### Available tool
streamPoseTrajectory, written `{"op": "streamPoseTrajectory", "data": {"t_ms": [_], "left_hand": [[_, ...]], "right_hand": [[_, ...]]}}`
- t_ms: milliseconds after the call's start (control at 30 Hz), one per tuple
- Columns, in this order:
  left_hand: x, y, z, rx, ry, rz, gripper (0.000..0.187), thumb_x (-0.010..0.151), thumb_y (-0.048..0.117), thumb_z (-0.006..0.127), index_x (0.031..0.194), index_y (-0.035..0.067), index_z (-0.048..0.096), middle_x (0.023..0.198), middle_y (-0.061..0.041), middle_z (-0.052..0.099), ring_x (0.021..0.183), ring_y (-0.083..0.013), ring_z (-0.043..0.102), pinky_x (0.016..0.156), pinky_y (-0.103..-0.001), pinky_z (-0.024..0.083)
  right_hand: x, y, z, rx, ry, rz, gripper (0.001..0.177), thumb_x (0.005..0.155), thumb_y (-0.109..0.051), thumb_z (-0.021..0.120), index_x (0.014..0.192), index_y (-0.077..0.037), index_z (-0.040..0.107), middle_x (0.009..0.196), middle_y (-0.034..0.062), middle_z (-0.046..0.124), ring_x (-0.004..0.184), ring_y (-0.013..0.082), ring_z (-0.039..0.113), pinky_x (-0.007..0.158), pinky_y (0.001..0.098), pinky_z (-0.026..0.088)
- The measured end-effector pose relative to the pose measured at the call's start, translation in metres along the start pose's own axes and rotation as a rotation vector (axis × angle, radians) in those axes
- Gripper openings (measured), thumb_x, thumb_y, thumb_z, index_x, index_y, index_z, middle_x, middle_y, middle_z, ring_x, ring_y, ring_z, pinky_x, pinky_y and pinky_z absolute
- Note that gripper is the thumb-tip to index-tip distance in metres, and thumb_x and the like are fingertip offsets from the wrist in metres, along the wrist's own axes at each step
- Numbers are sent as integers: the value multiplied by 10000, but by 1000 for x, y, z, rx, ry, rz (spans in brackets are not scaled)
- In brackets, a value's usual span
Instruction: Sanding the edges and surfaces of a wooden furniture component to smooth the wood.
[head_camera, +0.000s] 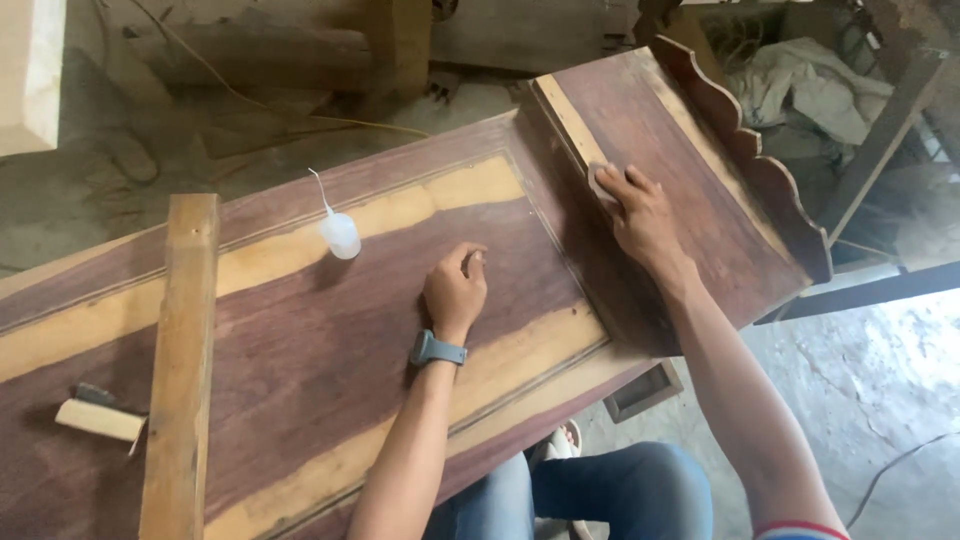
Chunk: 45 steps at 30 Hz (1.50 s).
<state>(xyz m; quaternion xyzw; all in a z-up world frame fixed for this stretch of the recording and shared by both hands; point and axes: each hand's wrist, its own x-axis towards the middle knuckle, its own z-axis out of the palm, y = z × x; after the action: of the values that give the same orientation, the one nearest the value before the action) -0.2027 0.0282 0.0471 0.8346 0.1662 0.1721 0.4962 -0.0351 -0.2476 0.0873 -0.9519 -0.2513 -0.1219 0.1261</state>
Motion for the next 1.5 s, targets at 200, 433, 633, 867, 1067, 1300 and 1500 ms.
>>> {"op": "streamPoseTrajectory", "data": {"t_ms": [200,433,633,867,1067,1300,1500], "left_hand": [[0,11,2,81,-4,40,154,933,227,603,962,269,748,823,2,777,829,-320,753,735,-471,599],[3,7,4,43,0,47,162,936,183,600,968,215,755,814,-32,778,810,-357,746,733,-486,594],[-1,10,9,66,-25,55,167,940,182,605,981,227,761,812,-13,779,803,-318,754,724,-454,600],[3,10,9,25,2,90,158,928,178,606,962,219,754,801,-30,773,814,-351,742,740,-481,590],[-2,16,6,66,-17,88,158,935,208,600,969,224,754,805,-34,770,809,-348,743,740,-489,589],[3,17,2,13,-72,-6,221,922,228,545,988,240,756,879,-10,799,830,-332,734,641,-476,546],[3,13,7,-23,-42,74,192,945,159,563,960,177,753,839,0,807,809,-217,770,613,-403,577]], "right_hand": [[41,8,6,94,15,-154,361,947,-144,679,1299,-212,720,1344,65,697,1265,416,605,1008,636,491],[42,-9,6,127,-16,-125,427,973,-181,701,1392,-254,670,1424,42,632,1337,437,530,1012,703,429],[51,-35,-15,54,-53,-30,362,1008,-233,681,1369,-272,687,1393,11,662,1324,404,562,1013,683,455],[63,-6,2,86,-31,-146,466,945,-159,726,1405,-214,668,1372,105,656,1274,457,567,1025,583,491],[75,-8,6,26,-77,-122,411,975,-184,700,1380,-249,685,1357,102,674,1240,422,599,975,553,531],[152,-15,12,119,-328,-41,466,1064,-264,512,1521,-172,504,1615,128,378,1460,397,355,1133,548,280],[63,-49,-44,250,-296,-10,453,1040,-113,546,1490,-88,501,1523,224,421,1482,418,293,1192,635,215]]}}
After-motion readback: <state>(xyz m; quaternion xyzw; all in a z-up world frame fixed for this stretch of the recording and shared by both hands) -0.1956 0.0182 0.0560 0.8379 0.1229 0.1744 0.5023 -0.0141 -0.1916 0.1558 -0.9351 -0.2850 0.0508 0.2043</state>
